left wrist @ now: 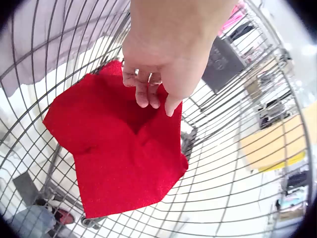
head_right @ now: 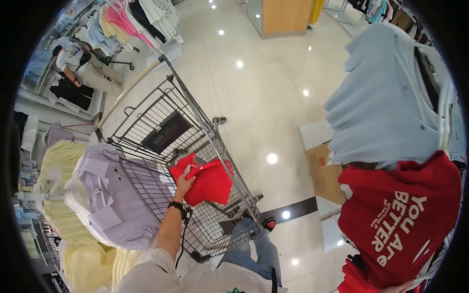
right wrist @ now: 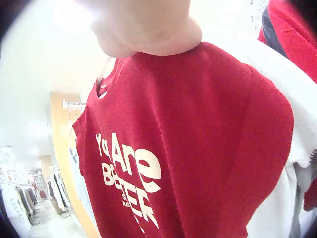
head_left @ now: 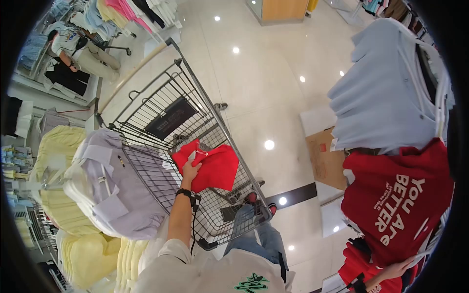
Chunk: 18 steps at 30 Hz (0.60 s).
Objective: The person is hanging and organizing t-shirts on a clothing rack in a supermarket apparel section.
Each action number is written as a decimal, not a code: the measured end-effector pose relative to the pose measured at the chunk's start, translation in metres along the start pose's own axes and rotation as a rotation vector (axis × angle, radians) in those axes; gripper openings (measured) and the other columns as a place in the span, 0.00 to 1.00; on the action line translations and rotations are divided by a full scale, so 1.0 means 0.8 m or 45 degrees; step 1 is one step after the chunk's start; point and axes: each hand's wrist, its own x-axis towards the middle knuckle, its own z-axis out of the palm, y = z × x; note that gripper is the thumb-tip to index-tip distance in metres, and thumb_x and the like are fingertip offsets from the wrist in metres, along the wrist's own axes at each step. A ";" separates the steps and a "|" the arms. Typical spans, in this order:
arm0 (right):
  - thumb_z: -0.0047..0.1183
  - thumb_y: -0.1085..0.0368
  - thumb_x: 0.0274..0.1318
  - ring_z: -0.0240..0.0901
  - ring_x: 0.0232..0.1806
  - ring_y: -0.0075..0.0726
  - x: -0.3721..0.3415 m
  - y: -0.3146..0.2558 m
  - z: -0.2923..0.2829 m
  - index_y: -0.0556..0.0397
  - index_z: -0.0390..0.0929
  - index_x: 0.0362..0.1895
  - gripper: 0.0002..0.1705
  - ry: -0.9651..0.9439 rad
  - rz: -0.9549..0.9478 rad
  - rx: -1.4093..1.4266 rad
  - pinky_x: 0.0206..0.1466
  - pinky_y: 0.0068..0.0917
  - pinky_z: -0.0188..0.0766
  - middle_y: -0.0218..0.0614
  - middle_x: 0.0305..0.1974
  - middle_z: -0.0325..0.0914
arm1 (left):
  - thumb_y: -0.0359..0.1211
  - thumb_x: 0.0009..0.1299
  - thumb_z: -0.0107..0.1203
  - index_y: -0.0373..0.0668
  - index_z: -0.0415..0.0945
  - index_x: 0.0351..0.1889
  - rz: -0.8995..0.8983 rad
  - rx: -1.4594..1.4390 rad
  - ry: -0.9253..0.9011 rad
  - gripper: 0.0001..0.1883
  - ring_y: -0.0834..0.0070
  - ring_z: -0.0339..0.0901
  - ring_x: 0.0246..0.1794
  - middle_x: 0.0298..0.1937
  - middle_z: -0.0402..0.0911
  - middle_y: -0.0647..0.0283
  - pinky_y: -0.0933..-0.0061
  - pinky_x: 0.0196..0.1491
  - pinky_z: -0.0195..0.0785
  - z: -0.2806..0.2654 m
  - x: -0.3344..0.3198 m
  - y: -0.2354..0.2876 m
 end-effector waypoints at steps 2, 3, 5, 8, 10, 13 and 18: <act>0.41 0.51 0.81 0.72 0.70 0.51 0.024 0.015 -0.018 0.59 0.75 0.69 0.28 0.034 0.012 0.037 0.71 0.36 0.68 0.55 0.66 0.76 | 0.45 0.65 0.71 0.36 0.83 0.52 0.133 0.015 0.070 0.25 0.55 0.86 0.34 0.36 0.87 0.47 0.59 0.44 0.77 -0.026 -0.024 0.046; 0.41 0.51 0.81 0.72 0.70 0.51 0.033 0.019 -0.036 0.59 0.75 0.69 0.28 0.051 0.018 0.056 0.71 0.36 0.68 0.55 0.66 0.76 | 0.45 0.65 0.71 0.36 0.83 0.52 0.155 0.006 0.088 0.25 0.55 0.86 0.34 0.36 0.87 0.47 0.59 0.44 0.77 -0.041 -0.039 0.078; 0.44 0.57 0.80 0.73 0.69 0.48 0.027 -0.010 -0.034 0.68 0.72 0.68 0.27 -0.012 0.137 0.114 0.72 0.35 0.68 0.58 0.67 0.74 | 0.44 0.65 0.70 0.39 0.84 0.50 0.441 0.131 0.181 0.22 0.51 0.86 0.40 0.39 0.87 0.47 0.58 0.47 0.77 -0.073 -0.084 0.153; 0.50 0.54 0.77 0.73 0.68 0.47 0.016 -0.038 -0.040 0.69 0.73 0.68 0.30 -0.117 0.329 0.350 0.72 0.34 0.65 0.56 0.67 0.75 | 0.39 0.63 0.70 0.39 0.83 0.44 0.512 0.135 0.199 0.17 0.47 0.84 0.42 0.38 0.86 0.47 0.57 0.47 0.75 -0.121 -0.142 0.260; 0.54 0.52 0.75 0.72 0.65 0.47 0.016 -0.025 -0.049 0.69 0.74 0.64 0.31 -0.227 0.422 0.527 0.71 0.34 0.63 0.52 0.63 0.77 | 0.33 0.59 0.70 0.36 0.80 0.39 0.727 0.125 0.206 0.15 0.46 0.82 0.40 0.35 0.83 0.46 0.57 0.45 0.74 -0.140 -0.171 0.309; 0.56 0.55 0.73 0.71 0.62 0.41 0.023 -0.025 -0.065 0.62 0.74 0.65 0.27 -0.139 0.238 0.852 0.70 0.35 0.61 0.44 0.62 0.78 | 0.25 0.59 0.70 0.33 0.74 0.36 1.013 0.200 0.089 0.14 0.68 0.73 0.32 0.30 0.75 0.61 0.69 0.40 0.71 -0.181 -0.233 0.410; 0.56 0.65 0.72 0.75 0.60 0.45 0.029 -0.034 -0.107 0.63 0.74 0.61 0.19 0.275 -0.026 0.561 0.65 0.42 0.69 0.44 0.59 0.78 | 0.23 0.58 0.70 0.35 0.72 0.34 1.011 0.044 -0.013 0.14 0.72 0.72 0.34 0.30 0.70 0.62 0.72 0.40 0.70 -0.221 -0.356 0.531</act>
